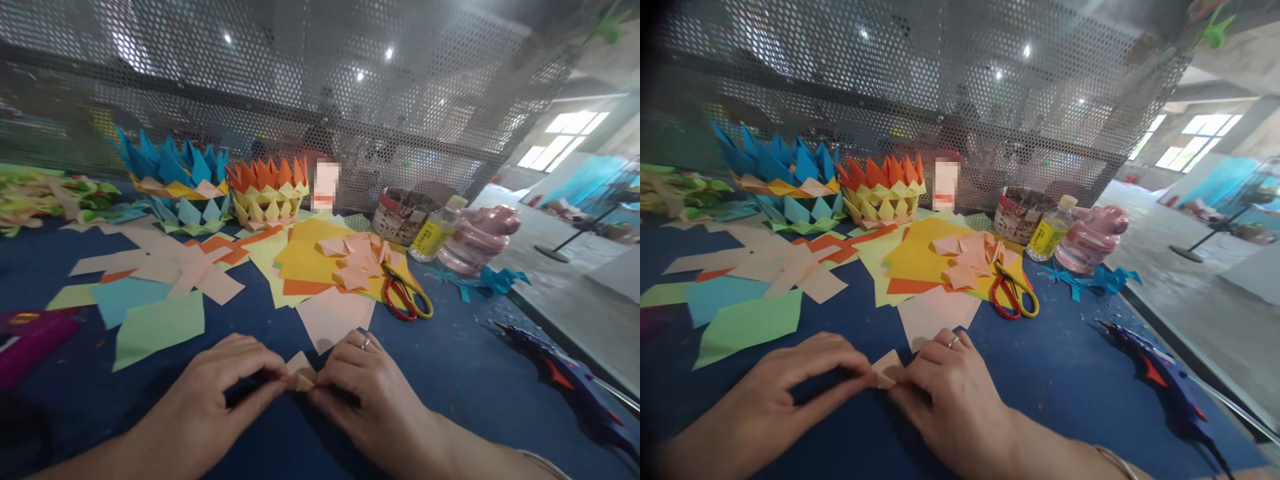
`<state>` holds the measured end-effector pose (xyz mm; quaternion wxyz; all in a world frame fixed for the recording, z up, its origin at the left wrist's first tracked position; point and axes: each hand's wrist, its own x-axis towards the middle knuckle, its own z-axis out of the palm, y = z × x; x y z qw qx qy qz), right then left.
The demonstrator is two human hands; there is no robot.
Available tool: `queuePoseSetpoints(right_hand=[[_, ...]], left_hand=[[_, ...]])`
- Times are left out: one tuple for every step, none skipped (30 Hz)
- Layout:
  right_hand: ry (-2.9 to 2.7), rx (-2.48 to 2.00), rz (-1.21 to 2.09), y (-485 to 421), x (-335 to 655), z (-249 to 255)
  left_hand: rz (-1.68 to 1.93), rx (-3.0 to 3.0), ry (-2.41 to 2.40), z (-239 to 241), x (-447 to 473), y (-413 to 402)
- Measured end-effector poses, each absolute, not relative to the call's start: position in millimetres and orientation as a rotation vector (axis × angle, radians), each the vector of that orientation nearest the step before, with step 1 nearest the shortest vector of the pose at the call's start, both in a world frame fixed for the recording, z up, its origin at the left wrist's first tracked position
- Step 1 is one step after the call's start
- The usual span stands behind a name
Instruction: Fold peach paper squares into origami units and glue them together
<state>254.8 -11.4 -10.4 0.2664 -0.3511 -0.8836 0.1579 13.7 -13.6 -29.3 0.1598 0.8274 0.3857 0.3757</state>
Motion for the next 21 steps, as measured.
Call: queuePoseSetpoints(right_hand=[[-2.357, -0.988, 0.464, -10.5, 253.8, -9.9], [-2.333, -1.032, 0.503, -9.5, 252.7, -9.4], [-2.317, -1.075, 0.536, -8.7, 251.7, -8.7], [-2.308, -1.113, 0.562, -8.1, 250.8, -8.1], [-2.306, -1.148, 0.576, -7.7, 249.9, -7.7], [-2.307, -1.175, 0.583, -7.4, 249.1, -7.4], [-2.311, -1.194, 0.581, -7.3, 248.4, -7.4], [-2.313, -1.208, 0.575, -7.3, 247.7, -7.7], [-2.313, -1.222, 0.568, -7.3, 247.0, -8.3], [-2.314, -1.235, 0.563, -7.4, 246.5, -9.1], [-2.315, -1.244, 0.562, -7.5, 246.1, -10.0], [-2.315, -1.255, 0.562, -7.6, 245.7, -10.9], [-2.316, -1.261, 0.564, -7.7, 245.4, -11.8], [-2.316, -1.263, 0.564, -7.9, 245.3, -12.4], [-2.313, -1.265, 0.564, -8.1, 245.1, -12.9], [-2.307, -1.269, 0.563, -8.4, 245.0, -13.2], [-2.3, -1.275, 0.559, -8.6, 245.0, -13.4], [-2.294, -1.281, 0.553, -8.7, 244.9, -13.5], [-2.29, -1.287, 0.546, -8.8, 244.9, -13.7], [-2.29, -1.291, 0.539, -8.8, 244.9, -13.9], [-2.294, -1.292, 0.533, -8.7, 244.9, -14.2]], left_hand=[[1.05, 2.323, 1.157, -30.0, 14.4, -12.6], [1.035, 2.288, 1.202, -31.2, 15.3, -11.9], [1.03, 2.264, 1.236, -32.9, 16.2, -11.4], [1.027, 2.25, 1.26, -35.1, 17.1, -11.0], [1.03, 2.246, 1.278, -37.4, 18.0, -10.8], [1.033, 2.248, 1.29, -39.6, 18.9, -10.5], [1.031, 2.252, 1.299, -41.6, 19.6, -10.2], [1.024, 2.255, 1.307, -43.1, 20.1, -9.9], [1.017, 2.264, 1.315, -44.2, 20.5, -9.5], [1.014, 2.282, 1.325, -44.8, 20.8, -9.1], [1.014, 2.312, 1.332, -45.1, 20.9, -8.7], [1.018, 2.353, 1.336, -45.2, 20.9, -8.5], [1.028, 2.395, 1.341, -45.3, 20.7, -8.4], [1.039, 2.435, 1.345, -45.5, 20.6, -8.3], [1.05, 2.465, 1.348, -45.9, 20.3, -8.4], [1.057, 2.481, 1.353, -46.4, 20.1, -8.5], [1.059, 2.487, 1.362, -47.1, 20.0, -8.5], [1.057, 2.485, 1.373, -47.8, 19.9, -8.5], [1.048, 2.478, 1.379, -48.6, 19.9, -8.3], [1.037, 2.468, 1.379, -49.1, 20.0, -8.1], [1.03, 2.455, 1.382, -49.5, 20.2, -7.8]])
